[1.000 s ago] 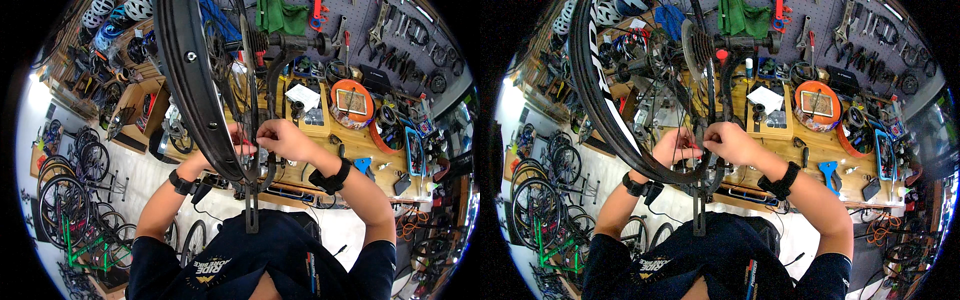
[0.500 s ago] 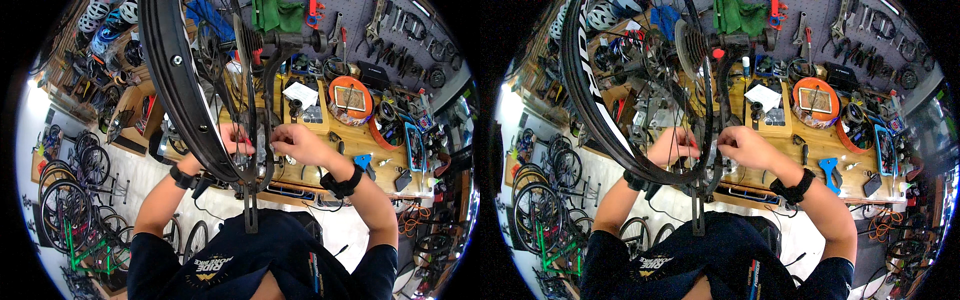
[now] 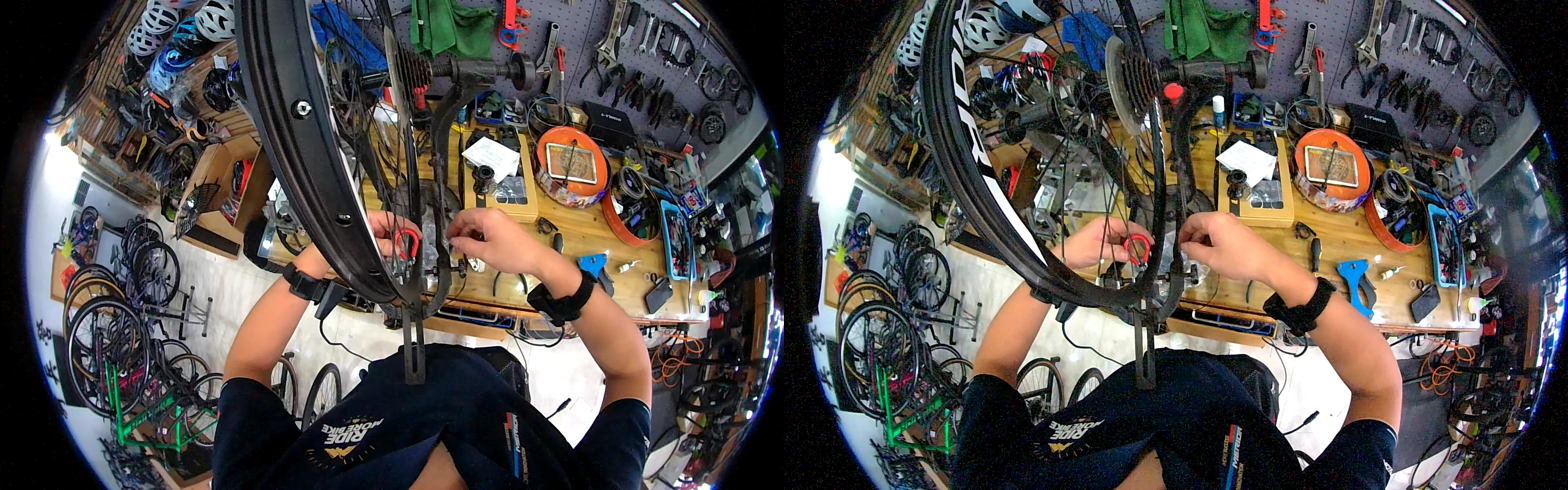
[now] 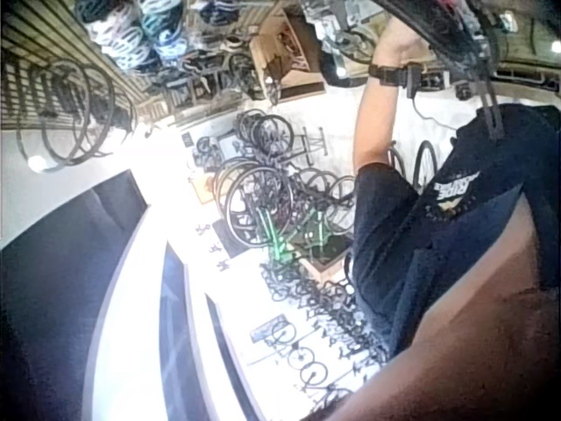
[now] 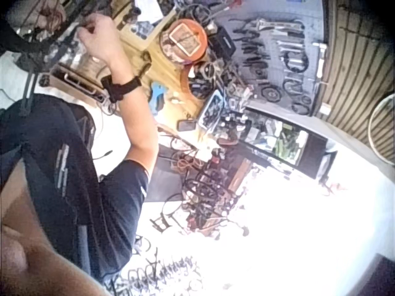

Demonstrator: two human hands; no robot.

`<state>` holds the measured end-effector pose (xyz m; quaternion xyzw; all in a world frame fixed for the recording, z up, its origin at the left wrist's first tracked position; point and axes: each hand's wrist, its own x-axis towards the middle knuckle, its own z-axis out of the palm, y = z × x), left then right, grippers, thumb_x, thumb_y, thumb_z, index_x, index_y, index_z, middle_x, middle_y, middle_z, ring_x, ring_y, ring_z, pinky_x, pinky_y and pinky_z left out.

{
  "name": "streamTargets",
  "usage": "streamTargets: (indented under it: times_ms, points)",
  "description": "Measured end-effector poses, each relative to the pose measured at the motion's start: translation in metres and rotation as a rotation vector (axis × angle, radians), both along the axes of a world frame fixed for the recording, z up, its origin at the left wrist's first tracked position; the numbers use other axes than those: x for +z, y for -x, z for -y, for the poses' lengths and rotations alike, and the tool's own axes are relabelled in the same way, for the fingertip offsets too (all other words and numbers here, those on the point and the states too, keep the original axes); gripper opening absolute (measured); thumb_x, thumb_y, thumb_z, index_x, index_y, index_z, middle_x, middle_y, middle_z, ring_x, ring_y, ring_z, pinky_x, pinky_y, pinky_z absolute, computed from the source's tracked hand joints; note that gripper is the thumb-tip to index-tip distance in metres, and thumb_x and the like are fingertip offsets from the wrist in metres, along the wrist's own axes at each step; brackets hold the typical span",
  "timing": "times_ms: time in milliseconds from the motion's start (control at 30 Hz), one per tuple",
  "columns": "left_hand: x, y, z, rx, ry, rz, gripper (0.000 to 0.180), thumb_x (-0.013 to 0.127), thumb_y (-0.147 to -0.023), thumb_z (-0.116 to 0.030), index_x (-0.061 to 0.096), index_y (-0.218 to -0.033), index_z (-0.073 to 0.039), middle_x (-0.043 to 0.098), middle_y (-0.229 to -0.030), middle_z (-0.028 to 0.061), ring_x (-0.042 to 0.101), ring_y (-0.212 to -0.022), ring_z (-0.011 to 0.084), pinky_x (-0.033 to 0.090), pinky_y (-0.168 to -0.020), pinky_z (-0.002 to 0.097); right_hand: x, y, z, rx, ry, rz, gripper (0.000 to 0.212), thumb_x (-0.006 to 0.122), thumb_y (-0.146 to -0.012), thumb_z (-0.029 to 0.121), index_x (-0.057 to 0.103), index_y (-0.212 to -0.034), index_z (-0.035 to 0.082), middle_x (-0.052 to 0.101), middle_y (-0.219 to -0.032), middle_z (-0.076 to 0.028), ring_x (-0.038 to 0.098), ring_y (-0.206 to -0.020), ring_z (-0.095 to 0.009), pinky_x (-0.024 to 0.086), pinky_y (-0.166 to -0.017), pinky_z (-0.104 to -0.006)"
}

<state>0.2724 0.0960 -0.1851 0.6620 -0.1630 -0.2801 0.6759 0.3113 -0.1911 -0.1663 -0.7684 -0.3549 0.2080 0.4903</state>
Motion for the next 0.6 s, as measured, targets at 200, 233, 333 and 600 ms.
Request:
streamTargets:
  times_ms: [200,233,333,600]
  points:
    - [-0.001,-0.001,0.023,0.123,-0.315,0.188,0.024,0.078,-0.081,-0.021,0.066,-0.087,-0.001,0.070,-0.085,0.0040,0.062,-0.077,0.0096,0.049,-0.067,0.0265,-0.002,-0.005,0.002,0.021,-0.008,-0.011,0.017,0.062,-0.091,0.008,0.063,-0.103,-0.004,0.065,-0.082,-0.007,0.060,-0.076,-0.012,0.050,-0.070,-0.0282]
    - [0.013,0.005,0.036,0.197,-0.412,0.221,0.024,0.077,-0.082,-0.022,0.064,-0.083,-0.001,0.068,-0.079,0.0046,0.061,-0.072,0.0102,0.048,-0.064,0.0275,-0.003,-0.005,0.003,0.012,0.006,-0.019,0.017,0.063,-0.091,0.008,0.063,-0.102,-0.004,0.065,-0.082,-0.007,0.060,-0.076,-0.012,0.050,-0.070,-0.0283]
    - [0.043,0.023,0.059,0.394,-0.706,0.345,0.032,0.077,-0.082,-0.028,0.060,-0.078,0.000,0.059,-0.061,0.0089,0.059,-0.059,0.0153,0.046,-0.055,0.0313,0.003,-0.004,-0.002,0.006,0.025,-0.032,0.016,0.063,-0.090,0.008,0.063,-0.102,-0.004,0.065,-0.082,-0.007,0.059,-0.075,-0.012,0.050,-0.070,-0.0284]
    - [0.028,0.011,0.026,0.012,-0.134,-0.017,0.034,0.073,-0.088,-0.024,0.063,-0.112,-0.002,0.064,-0.093,-0.0015,0.054,-0.085,0.0061,0.044,-0.079,0.0230,0.012,0.007,0.003,0.025,0.024,0.042,0.017,0.064,-0.089,0.010,0.064,-0.101,-0.002,0.066,-0.082,-0.010,0.062,-0.075,-0.017,0.051,-0.070,-0.0307]
